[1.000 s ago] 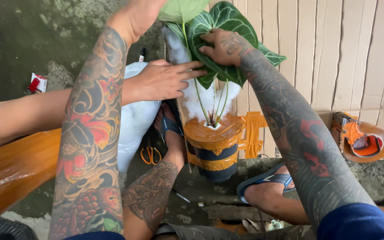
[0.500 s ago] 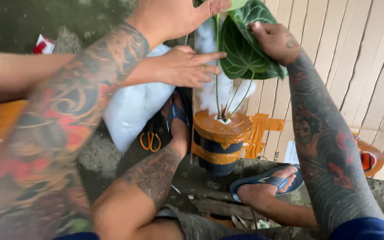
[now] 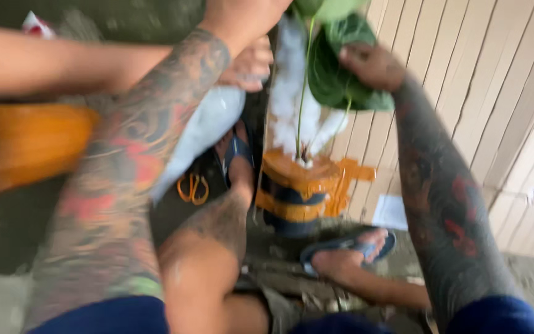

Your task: The person wraps a potted plant with white cotton-like material, tucking it around the stems and leaves. They adjust the leaves and continue adding more material to secure the plant for shipping.

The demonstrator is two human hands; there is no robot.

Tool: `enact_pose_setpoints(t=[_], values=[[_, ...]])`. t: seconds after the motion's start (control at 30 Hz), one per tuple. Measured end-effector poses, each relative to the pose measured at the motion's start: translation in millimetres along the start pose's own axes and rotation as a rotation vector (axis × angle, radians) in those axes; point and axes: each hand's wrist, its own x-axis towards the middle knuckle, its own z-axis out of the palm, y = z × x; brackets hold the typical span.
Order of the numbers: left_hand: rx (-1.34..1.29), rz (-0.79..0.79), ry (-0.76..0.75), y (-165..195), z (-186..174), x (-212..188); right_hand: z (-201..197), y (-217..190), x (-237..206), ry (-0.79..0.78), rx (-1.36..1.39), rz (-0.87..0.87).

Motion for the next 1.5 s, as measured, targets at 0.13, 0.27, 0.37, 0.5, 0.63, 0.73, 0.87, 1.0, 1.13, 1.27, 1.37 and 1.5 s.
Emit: enact_pose_setpoints(t=[0.13, 0.27, 0.37, 0.5, 0.63, 0.73, 0.87, 1.0, 1.13, 1.27, 1.37, 1.5], values=[[0.24, 0.859, 0.021, -36.7, -7.5, -115.2, -9.7, -3.0, 4.7, -0.083, 0.202, 0.011], [0.297, 0.821, -0.112, -81.8, 0.7, -116.9, -16.5, -13.6, 5.9, -0.074, 0.183, 0.111], [0.424, 0.476, 0.028, -114.6, -3.8, -48.7, -29.1, -25.2, -3.6, -0.034, 0.166, 0.05], [0.696, 0.058, 0.084, -168.1, 7.8, -16.1, -48.5, -50.3, -27.5, 0.113, -0.108, -0.008], [0.014, -0.146, 0.396, -218.6, 34.1, -45.5, 11.3, -116.7, -28.9, 0.471, -0.178, -0.289], [0.026, -0.066, 0.636, -236.8, 63.1, -65.2, 116.7, -183.1, 4.3, 0.189, 0.211, -0.338], [0.048, -0.089, 0.663, -248.4, 68.6, -77.9, 171.8, -216.9, 53.2, -0.129, -0.603, -0.528], [0.046, -0.002, 0.632, -253.4, 61.7, -96.9, 181.2, -230.6, 65.8, -0.125, -0.48, -0.528], [-0.141, 0.004, 0.588, -253.0, 71.3, -100.6, 199.8, -226.9, 58.6, -0.103, -0.47, -0.456], [0.187, 0.131, 0.621, -252.9, 83.0, -92.6, 211.1, -219.8, 56.3, -0.019, -0.216, -0.356], [0.3, 0.171, 0.653, -254.2, 90.2, -96.4, 200.9, -210.6, 59.6, -0.079, -0.143, -0.309], [0.371, 0.105, 0.654, -255.6, 95.9, -104.2, 149.3, -199.6, 38.1, -0.114, 0.126, -0.315]])
